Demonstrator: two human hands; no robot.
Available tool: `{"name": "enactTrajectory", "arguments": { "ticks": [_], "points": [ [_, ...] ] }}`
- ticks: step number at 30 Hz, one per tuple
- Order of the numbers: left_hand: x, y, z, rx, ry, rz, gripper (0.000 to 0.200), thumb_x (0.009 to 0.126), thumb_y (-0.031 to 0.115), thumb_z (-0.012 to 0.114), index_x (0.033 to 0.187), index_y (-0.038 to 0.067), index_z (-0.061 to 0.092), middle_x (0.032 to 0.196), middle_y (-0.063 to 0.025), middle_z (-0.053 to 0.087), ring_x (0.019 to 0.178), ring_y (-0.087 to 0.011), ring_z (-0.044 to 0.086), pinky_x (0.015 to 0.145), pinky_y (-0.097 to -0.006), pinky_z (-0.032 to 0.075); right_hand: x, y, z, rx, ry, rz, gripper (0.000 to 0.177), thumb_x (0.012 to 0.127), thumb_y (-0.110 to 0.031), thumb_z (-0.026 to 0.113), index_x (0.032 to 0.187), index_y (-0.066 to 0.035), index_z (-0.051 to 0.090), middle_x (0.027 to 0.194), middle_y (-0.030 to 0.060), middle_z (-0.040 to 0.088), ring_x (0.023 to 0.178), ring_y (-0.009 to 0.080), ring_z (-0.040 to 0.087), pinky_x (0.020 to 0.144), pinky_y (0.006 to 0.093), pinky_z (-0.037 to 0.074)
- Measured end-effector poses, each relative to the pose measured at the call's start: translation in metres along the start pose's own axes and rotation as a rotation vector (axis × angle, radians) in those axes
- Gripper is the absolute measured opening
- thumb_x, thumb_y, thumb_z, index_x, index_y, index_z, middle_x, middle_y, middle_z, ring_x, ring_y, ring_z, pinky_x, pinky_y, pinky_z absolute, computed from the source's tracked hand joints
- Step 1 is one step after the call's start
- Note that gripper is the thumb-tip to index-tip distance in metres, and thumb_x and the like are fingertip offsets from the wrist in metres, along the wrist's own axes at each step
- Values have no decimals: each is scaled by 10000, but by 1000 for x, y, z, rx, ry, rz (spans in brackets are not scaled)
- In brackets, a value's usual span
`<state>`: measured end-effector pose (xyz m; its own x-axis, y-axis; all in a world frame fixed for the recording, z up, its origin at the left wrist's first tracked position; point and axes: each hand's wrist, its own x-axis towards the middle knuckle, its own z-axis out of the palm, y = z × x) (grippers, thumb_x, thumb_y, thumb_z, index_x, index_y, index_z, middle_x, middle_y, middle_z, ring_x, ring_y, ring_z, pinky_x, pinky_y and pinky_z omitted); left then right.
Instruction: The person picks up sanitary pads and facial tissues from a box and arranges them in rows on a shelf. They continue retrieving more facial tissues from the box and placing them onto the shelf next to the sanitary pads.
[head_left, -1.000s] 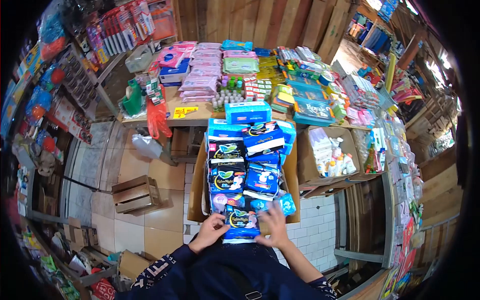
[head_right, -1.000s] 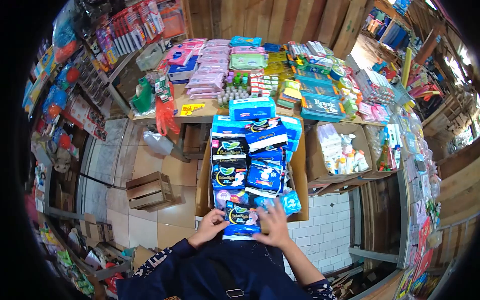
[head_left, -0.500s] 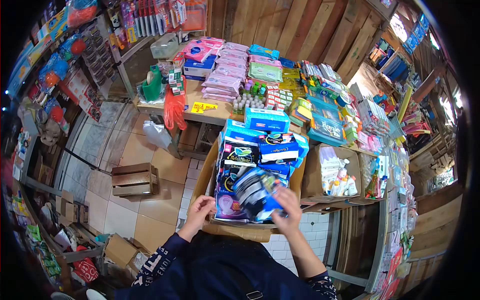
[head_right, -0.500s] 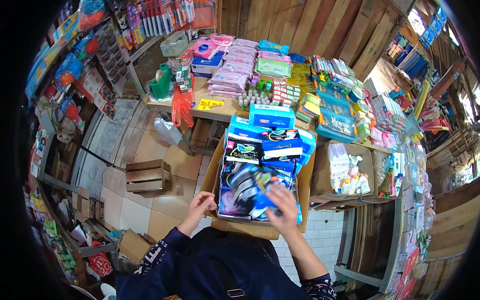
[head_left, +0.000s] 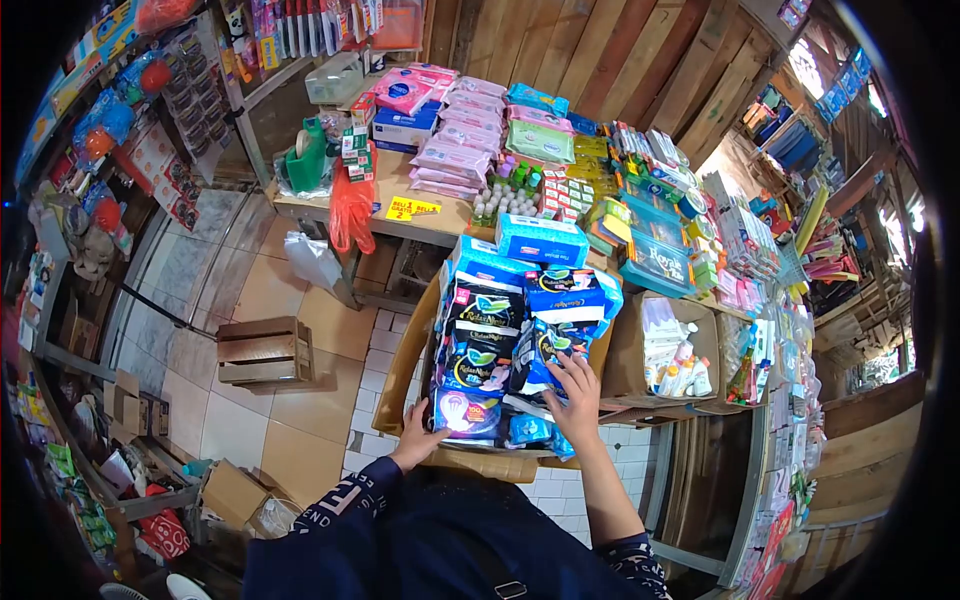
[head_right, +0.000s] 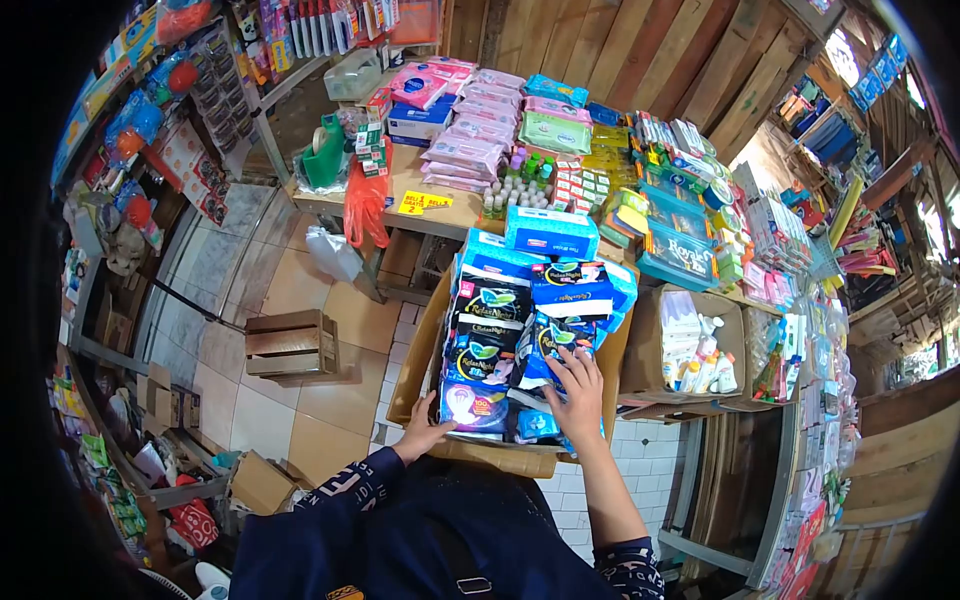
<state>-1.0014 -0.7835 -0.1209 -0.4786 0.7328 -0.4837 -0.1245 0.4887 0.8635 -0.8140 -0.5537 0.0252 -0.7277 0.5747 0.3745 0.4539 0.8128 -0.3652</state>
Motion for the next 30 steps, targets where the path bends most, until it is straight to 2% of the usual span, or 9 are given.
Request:
{"name": "enactTrajectory", "arguments": {
  "ticks": [1, 4, 10, 13, 16, 20, 22, 26, 30],
  "points": [
    [-3, 6, 1, -257, -28, -42, 818, 807, 133, 766, 1463, 41, 287, 1451, -182, 232, 1051, -291, 620, 720, -327, 604, 0, 1, 0, 19, 11, 18, 524, 716, -123, 777, 1219, -152, 636, 1325, 59, 563, 1280, 330, 452, 1048, 474, 349],
    [5, -12, 9, -332, 64, 60, 638, 827, 41, 720, 1387, 24, 415, 1368, -145, 298, 834, -218, 673, 700, -296, 602, 4, -4, -2, 48, 21, 41, 520, 719, -134, 780, 1218, -158, 637, 1326, 55, 564, 1275, 330, 455, 1048, 471, 350],
    [13, -32, -4, -299, 102, 71, 302, 837, 74, 722, 1108, -23, 628, 1142, -118, 494, 810, -168, 647, 649, -288, 578, 6, -7, 6, -18, 44, 36, 505, 727, -123, 773, 1212, -170, 643, 1307, 47, 574, 1265, 326, 462, 1041, 488, 355],
    [21, -32, -13, 77, 51, 107, 241, 883, 178, 691, 1039, 1, 650, 912, -108, 557, 775, -201, 645, 620, -352, 521, 3, -4, 10, 6, 102, 33, 496, 723, -103, 767, 1199, -177, 652, 1288, 39, 588, 1255, 321, 473, 1038, 487, 358],
    [14, -9, -19, 482, -2, 227, 261, 908, 259, 648, 999, 14, 649, 807, -135, 541, 782, -281, 618, 657, -402, 465, 10, -14, 6, 17, 180, -55, 500, 705, -82, 764, 1182, -189, 662, 1279, 30, 598, 1243, 314, 485, 1034, 489, 359],
    [20, -8, -21, 433, -37, 401, 243, 902, 236, 635, 946, -1, 662, 853, -166, 538, 821, -337, 567, 732, -397, 459, 32, -50, 10, -8, 124, -343, 473, 715, -53, 716, 1162, -203, 672, 1283, 12, 597, 1252, 300, 481, 1058, 532, 338],
    [10, 16, -26, 352, -34, 463, 230, 895, 219, 641, 917, -8, 672, 852, -156, 536, 837, -314, 562, 745, -376, 455, 34, -60, 20, 16, -49, -364, 438, 749, -33, 672, 1151, -206, 681, 1276, 9, 599, 1252, 296, 480, 1071, 539, 330],
    [-23, 57, -59, 258, -120, 451, 198, 881, 185, 654, 925, -5, 683, 838, -124, 527, 822, -256, 547, 733, -355, 441, 41, -52, 27, 53, -25, -323, 370, 763, -78, 678, 1112, -199, 702, 1261, 13, 607, 1235, 293, 492, 1062, 529, 343],
    [-61, 77, -122, 234, -192, 377, 190, 891, 158, 631, 865, -28, 659, 811, -76, 535, 817, -184, 532, 722, -314, 433, 36, -48, 25, 54, -162, -344, 349, 762, -103, 685, 1097, -198, 711, 1250, 7, 614, 1231, 285, 500, 1049, 510, 360]
  ]
}}
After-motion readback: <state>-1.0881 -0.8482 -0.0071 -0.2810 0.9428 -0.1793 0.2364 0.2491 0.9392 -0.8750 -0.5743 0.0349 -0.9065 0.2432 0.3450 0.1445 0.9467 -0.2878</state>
